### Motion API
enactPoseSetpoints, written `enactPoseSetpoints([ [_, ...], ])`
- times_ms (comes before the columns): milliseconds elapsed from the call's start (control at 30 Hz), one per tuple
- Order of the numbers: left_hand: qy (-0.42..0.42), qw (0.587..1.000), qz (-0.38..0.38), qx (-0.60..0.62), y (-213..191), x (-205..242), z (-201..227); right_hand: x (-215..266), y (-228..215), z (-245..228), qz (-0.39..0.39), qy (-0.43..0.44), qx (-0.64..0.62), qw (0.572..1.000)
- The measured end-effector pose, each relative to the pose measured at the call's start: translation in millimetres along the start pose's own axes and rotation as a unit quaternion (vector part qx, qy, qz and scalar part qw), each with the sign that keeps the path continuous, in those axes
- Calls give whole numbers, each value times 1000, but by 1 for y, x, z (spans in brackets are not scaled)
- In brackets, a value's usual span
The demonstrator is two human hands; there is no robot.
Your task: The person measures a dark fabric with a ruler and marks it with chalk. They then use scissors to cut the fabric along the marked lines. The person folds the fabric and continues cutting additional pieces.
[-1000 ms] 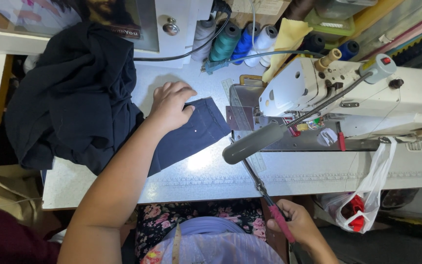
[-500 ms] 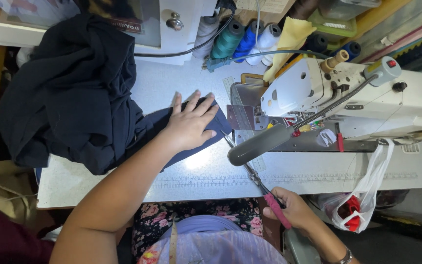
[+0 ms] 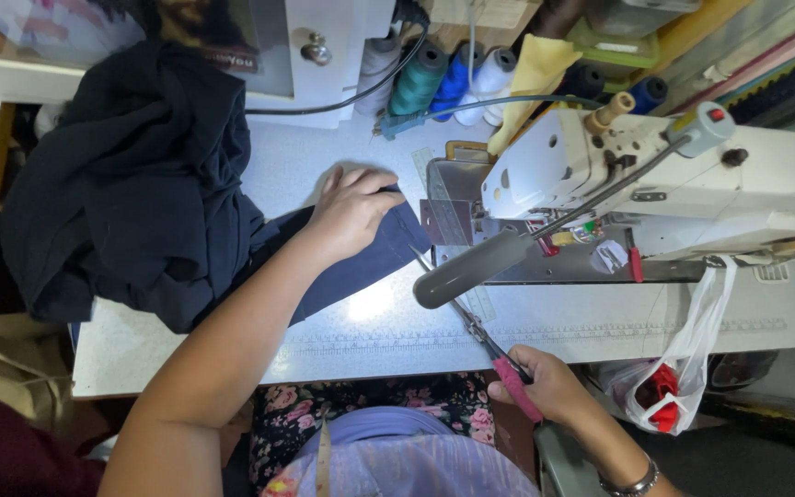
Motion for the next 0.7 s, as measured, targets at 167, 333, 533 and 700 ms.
enactPoseSetpoints([
  [167, -47, 983, -176, 1, -27, -36, 31, 1, -3, -3, -11, 10, 11, 1000],
  [333, -60, 959, -275, -12, -27, -54, 42, 9, -6, -14, -11, 48, -12, 999],
  [533, -53, 957, -285, -5, -17, -58, 38, 21, -14, -40, -6, 65, 27, 997],
  [700, -29, 986, -159, 44, -5, -35, 13, 22, -15, -44, -8, 76, 27, 997],
])
Point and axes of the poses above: each hand's wrist, its own x-axis away from the middle knuckle, its own y-axis out of the palm, z = x × y, the point moved 1 cm from there along -x, towards the middle knuckle, and after that the axes turned 15 degrees about z, right-handed, at the moved point
